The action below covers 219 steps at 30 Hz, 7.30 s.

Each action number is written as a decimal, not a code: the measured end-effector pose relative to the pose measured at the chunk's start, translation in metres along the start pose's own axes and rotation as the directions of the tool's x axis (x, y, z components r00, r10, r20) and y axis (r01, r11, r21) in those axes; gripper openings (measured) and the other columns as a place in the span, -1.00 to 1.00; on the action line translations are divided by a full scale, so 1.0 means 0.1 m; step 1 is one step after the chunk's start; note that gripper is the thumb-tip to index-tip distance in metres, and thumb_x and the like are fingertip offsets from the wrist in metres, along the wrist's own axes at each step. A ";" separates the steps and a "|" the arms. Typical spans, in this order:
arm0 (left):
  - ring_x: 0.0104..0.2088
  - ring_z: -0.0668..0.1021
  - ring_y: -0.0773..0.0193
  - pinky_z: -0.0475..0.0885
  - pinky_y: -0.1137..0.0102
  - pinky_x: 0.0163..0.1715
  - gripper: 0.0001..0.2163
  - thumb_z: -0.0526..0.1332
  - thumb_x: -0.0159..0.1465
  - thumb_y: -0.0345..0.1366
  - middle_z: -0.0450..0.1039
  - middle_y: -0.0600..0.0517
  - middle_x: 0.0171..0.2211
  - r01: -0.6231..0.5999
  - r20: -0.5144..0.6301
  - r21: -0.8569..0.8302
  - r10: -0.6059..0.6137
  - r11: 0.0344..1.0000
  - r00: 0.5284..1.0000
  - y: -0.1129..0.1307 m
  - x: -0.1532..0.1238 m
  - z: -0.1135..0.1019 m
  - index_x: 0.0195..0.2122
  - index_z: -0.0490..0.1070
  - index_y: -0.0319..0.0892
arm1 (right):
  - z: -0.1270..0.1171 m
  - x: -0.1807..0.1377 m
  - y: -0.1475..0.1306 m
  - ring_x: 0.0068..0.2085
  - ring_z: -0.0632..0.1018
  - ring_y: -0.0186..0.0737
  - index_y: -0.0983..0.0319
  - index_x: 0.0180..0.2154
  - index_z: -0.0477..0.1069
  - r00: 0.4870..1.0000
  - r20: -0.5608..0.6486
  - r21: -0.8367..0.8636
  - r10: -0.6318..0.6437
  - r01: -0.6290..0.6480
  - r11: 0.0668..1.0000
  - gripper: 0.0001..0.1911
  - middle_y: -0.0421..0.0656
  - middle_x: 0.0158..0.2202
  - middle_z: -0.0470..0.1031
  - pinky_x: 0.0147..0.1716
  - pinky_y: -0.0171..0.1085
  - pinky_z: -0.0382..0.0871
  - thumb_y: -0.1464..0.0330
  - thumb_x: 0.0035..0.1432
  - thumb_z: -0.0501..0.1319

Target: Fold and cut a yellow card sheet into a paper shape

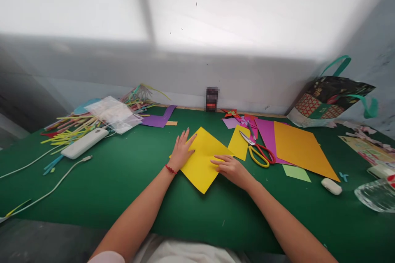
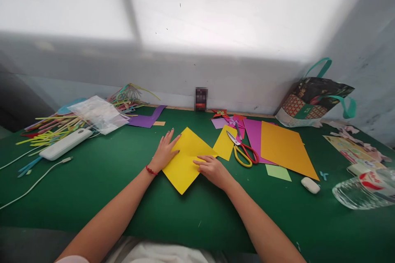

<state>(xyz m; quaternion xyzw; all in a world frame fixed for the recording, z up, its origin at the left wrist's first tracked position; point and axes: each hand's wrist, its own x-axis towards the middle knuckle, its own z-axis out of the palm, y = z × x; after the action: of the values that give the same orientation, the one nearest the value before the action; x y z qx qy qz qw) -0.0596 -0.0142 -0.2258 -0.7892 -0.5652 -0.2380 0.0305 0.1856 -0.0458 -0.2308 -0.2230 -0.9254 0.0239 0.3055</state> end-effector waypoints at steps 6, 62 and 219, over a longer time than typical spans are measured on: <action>0.22 0.11 0.24 0.01 0.18 0.16 -0.61 -0.17 0.33 -0.34 0.05 0.02 0.23 -0.169 0.369 -0.030 0.169 0.985 0.914 -0.02 -0.01 0.11 0.15 0.15 -0.03 | 0.08 -0.11 0.03 -0.01 0.46 -0.16 0.17 -0.20 0.43 0.967 0.114 0.202 0.230 -0.249 0.947 -0.79 -0.11 -0.11 0.51 -0.09 -0.14 0.41 0.48 0.12 0.13; -0.04 0.44 0.15 0.33 0.29 -0.07 -0.62 0.05 0.24 -0.25 0.39 -0.07 -0.05 0.213 0.214 -0.420 -0.132 0.882 0.968 0.57 -0.39 -0.02 0.10 0.17 -0.16 | 0.24 0.03 -0.19 -0.53 0.30 -0.23 0.15 -0.58 0.01 0.740 -0.120 -0.149 0.662 -0.673 0.725 -0.69 -0.20 -0.62 0.23 -0.51 -0.26 0.07 0.34 0.21 -0.13; 0.11 0.30 0.17 0.15 0.20 0.12 -0.66 0.07 0.21 -0.28 0.24 -0.08 0.12 0.014 0.260 -0.190 0.036 0.982 0.965 0.49 -0.42 0.05 0.02 0.29 -0.18 | 0.25 0.16 -0.41 -0.36 0.42 -0.20 0.22 -0.44 0.25 0.699 0.035 -0.199 0.714 -0.696 0.690 -0.92 -0.14 -0.44 0.42 -0.38 -0.27 0.14 0.42 0.09 0.05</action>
<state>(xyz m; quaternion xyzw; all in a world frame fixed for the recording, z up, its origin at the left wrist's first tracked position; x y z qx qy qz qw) -0.0240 -0.0669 -0.2369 -0.8163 -0.5346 -0.1841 -0.1187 0.1436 -0.0735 -0.2344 -0.5850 -0.7823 0.0724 0.2012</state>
